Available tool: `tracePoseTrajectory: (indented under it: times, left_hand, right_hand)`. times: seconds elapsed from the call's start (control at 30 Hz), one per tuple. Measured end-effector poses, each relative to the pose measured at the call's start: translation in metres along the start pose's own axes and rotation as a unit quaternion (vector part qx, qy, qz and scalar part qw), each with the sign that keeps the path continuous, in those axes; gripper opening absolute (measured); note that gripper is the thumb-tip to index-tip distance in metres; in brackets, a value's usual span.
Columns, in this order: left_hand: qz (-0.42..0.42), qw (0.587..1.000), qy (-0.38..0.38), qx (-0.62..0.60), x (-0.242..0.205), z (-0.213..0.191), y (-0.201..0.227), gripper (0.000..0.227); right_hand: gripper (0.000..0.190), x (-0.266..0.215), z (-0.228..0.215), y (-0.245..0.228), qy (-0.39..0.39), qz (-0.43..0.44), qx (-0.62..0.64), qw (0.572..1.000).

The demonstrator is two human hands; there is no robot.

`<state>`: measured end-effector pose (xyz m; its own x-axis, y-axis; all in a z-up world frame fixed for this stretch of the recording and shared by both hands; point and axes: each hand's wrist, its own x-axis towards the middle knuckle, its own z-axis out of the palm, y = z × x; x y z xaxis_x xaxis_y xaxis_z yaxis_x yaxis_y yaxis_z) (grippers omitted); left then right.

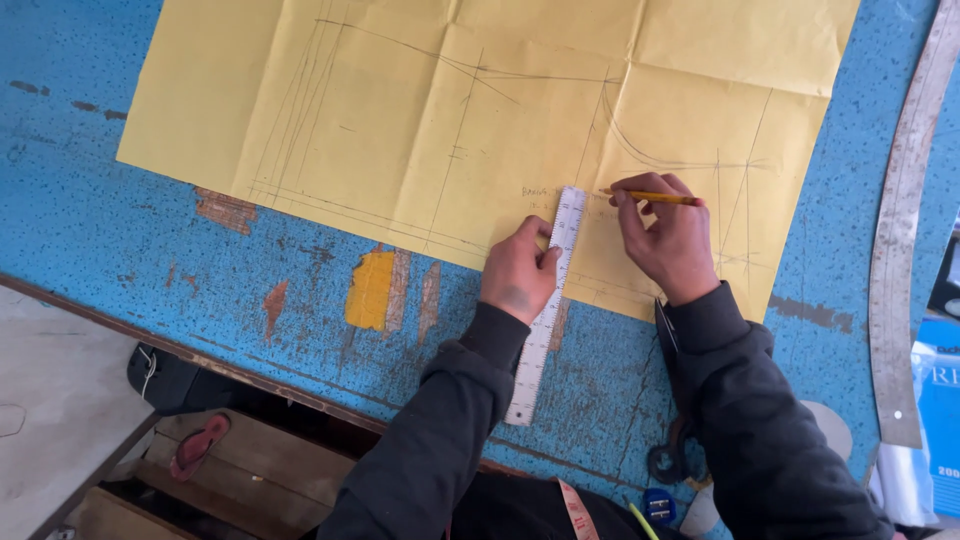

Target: The person uses a metal ruler and a yellow pencil to draw straight lines on a large sheet of yellow paper. They repeatedly reposition the ruler to create a grid-like pattern of intersecting lines on the paper surface.

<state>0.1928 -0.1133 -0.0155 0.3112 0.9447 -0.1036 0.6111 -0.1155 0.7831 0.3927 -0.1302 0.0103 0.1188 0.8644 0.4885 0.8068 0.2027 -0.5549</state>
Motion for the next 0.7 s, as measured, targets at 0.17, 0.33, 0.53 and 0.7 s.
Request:
tracePoseTrajectory:
  times: [0.17, 0.33, 0.53, 0.7]
  left_hand:
    - [-0.07, 0.989, 0.07, -0.112, 0.019, -0.029, -0.014, 0.034]
    - [-0.048, 0.989, 0.12, -0.074, 0.017, -0.066, -0.009, 0.071]
    - [0.037, 0.973, 0.081, 0.215, 0.007, -0.084, -0.016, 0.09]
    - [0.036, 0.963, -0.007, 0.268, 0.011, -0.087, -0.03, 0.097]
  right_hand:
    - [0.014, -0.002, 0.003, 0.009, -0.04, 0.065, 0.11, 0.991]
    - [0.016, -0.004, 0.007, 0.016, -0.06, 0.097, 0.123, 0.986]
    - [0.016, -0.004, 0.005, 0.013, -0.065, 0.104, 0.136, 0.983]
    - [0.017, -0.004, 0.005, 0.014, -0.061, 0.106, 0.193, 0.974]
